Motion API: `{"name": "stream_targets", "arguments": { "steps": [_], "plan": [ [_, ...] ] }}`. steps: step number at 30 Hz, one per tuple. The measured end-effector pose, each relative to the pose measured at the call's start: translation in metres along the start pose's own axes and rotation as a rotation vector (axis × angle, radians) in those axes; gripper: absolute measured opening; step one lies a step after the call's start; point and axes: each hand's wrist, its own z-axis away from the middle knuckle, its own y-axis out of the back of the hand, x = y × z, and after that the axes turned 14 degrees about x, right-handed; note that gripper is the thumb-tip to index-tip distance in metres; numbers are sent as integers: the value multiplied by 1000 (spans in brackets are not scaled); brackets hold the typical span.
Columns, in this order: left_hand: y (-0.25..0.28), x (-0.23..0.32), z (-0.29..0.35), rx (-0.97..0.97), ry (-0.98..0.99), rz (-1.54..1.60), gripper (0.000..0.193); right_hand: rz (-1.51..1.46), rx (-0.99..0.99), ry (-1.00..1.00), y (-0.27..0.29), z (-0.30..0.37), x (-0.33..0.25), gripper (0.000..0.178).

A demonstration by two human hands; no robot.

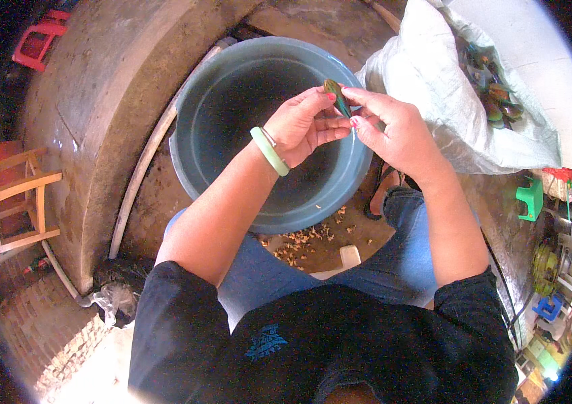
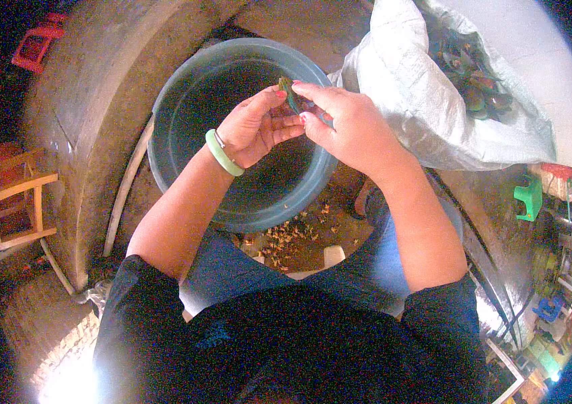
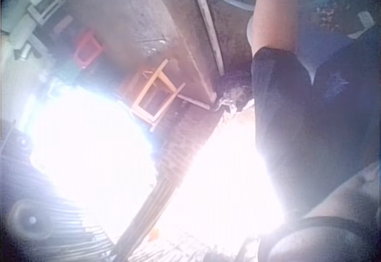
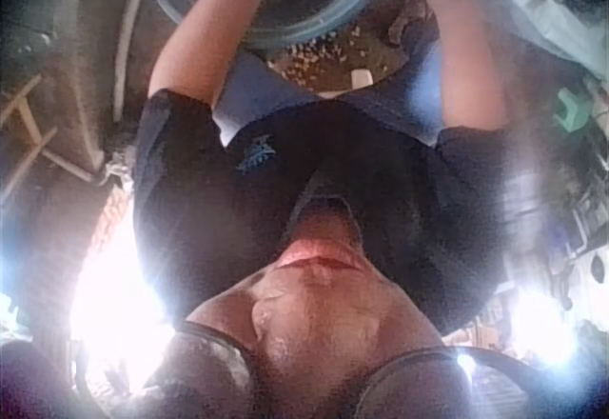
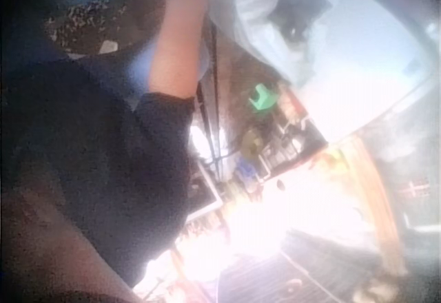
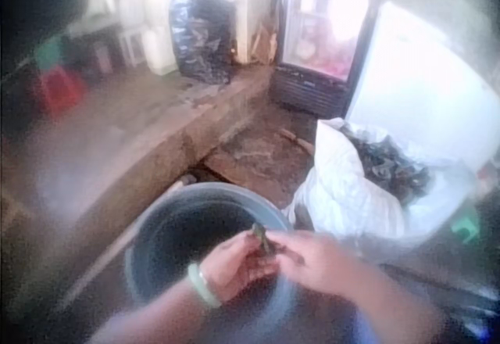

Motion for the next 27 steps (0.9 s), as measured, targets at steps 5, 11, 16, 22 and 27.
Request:
{"name": "stream_targets", "arguments": {
  "steps": [5, 11, 16, 22, 27],
  "plan": [
    [-7, -2, 2, 36, -26, -69, 24, 66, 20, 78, -2, 2, 1, 36],
    [-5, -4, 0, 37, -31, -84, 29, 79, 1, 121, -2, 3, 1, 36],
    [-7, -5, 1, 54, -48, -97, 31, 166, 29, 128, -7, 5, 1, 37],
    [-10, -7, 1, -19, -113, -123, 30, 206, 66, 214, -11, 7, 4, 37],
    [-9, -8, 0, -24, -174, -107, 55, 296, 65, 293, -12, 7, 9, 36]
  ]
}}
